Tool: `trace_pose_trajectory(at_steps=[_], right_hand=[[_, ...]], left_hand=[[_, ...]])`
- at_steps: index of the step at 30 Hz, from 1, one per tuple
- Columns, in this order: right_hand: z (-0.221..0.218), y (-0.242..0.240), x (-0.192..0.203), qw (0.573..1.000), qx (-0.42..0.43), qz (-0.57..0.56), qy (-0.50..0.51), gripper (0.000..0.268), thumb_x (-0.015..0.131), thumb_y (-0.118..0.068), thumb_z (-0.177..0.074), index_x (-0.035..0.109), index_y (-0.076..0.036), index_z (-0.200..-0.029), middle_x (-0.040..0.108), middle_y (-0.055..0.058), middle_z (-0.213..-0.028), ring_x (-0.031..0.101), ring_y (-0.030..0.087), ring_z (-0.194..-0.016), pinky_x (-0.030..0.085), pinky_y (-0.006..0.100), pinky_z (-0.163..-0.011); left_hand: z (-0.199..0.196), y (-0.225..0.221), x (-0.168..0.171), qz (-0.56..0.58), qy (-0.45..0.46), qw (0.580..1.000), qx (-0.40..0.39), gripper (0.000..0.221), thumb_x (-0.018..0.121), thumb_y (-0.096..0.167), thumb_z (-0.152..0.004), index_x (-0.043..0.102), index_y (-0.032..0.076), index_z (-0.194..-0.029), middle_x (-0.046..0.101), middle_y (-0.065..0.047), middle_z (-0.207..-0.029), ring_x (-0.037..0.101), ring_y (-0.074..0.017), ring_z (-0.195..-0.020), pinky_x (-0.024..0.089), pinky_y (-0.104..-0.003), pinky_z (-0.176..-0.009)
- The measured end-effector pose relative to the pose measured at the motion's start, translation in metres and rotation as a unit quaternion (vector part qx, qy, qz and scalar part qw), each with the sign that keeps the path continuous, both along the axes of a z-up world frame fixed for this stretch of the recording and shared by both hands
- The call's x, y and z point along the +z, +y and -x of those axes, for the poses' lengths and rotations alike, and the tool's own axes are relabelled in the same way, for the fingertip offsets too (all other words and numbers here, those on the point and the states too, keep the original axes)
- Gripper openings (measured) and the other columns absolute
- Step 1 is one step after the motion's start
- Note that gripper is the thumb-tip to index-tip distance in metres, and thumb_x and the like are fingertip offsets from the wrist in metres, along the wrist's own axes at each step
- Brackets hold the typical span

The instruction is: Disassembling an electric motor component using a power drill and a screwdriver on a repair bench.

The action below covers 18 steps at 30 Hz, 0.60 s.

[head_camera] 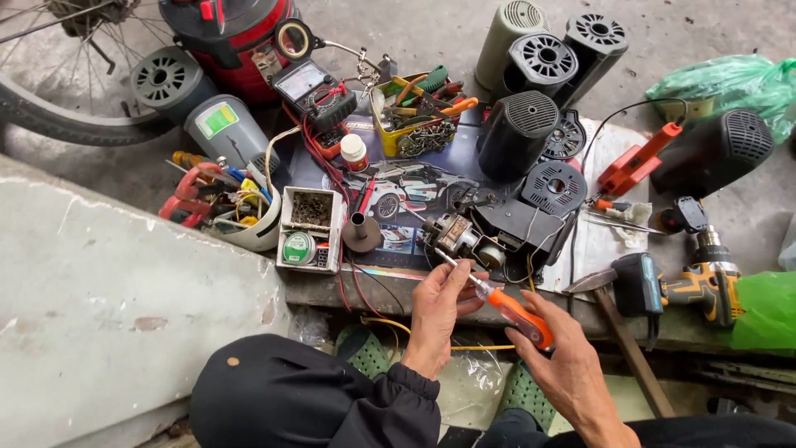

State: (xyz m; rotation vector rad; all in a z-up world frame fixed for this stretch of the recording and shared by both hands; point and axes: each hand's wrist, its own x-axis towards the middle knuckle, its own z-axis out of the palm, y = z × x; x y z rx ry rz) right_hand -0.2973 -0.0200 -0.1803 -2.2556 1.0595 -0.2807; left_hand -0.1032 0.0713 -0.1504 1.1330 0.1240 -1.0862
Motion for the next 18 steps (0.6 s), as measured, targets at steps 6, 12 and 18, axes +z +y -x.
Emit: trace_pose_trajectory(at_steps=[6, 12, 18], right_hand=[[-0.035, 0.023, 0.040, 0.889, -0.231, -0.375, -0.128, 0.038, 0.083, -0.010, -0.093, 0.085, -0.001, -0.130, 0.071, 0.019, -0.074, 0.067, 0.025, -0.069, 0.052, 0.034, -0.078], [-0.021, 0.024, 0.030, 0.855, -0.261, -0.409, -0.183, 0.044, 0.080, -0.010, -0.093, 0.080, 0.006, -0.135, 0.057, 0.020, -0.064, 0.055, 0.026, -0.057, 0.059, 0.043, -0.075], [-0.007, 0.008, 0.001, 0.808, -0.260, -0.456, -0.269, 0.037, 0.068, -0.018, -0.105, 0.074, 0.004, -0.133, 0.064, 0.025, -0.083, 0.050, 0.028, -0.058, 0.054, 0.044, -0.063]], left_hand=[[0.002, -0.011, -0.036, -0.054, 0.003, 0.998, -0.021, 0.029, 0.080, 0.036, -0.100, 0.074, 0.008, -0.101, 0.084, -0.010, -0.095, 0.078, -0.0187, -0.078, 0.064, -0.031, -0.076], [0.022, -0.014, -0.048, -0.059, -0.008, 0.998, -0.026, 0.029, 0.083, 0.032, -0.100, 0.070, 0.007, -0.095, 0.076, -0.006, -0.087, 0.074, -0.0165, -0.077, 0.067, -0.030, -0.074], [0.027, -0.015, -0.046, -0.054, -0.010, 0.998, -0.001, 0.032, 0.084, 0.034, -0.099, 0.067, 0.006, -0.095, 0.076, -0.009, -0.090, 0.078, -0.0196, -0.082, 0.069, -0.032, -0.078]])
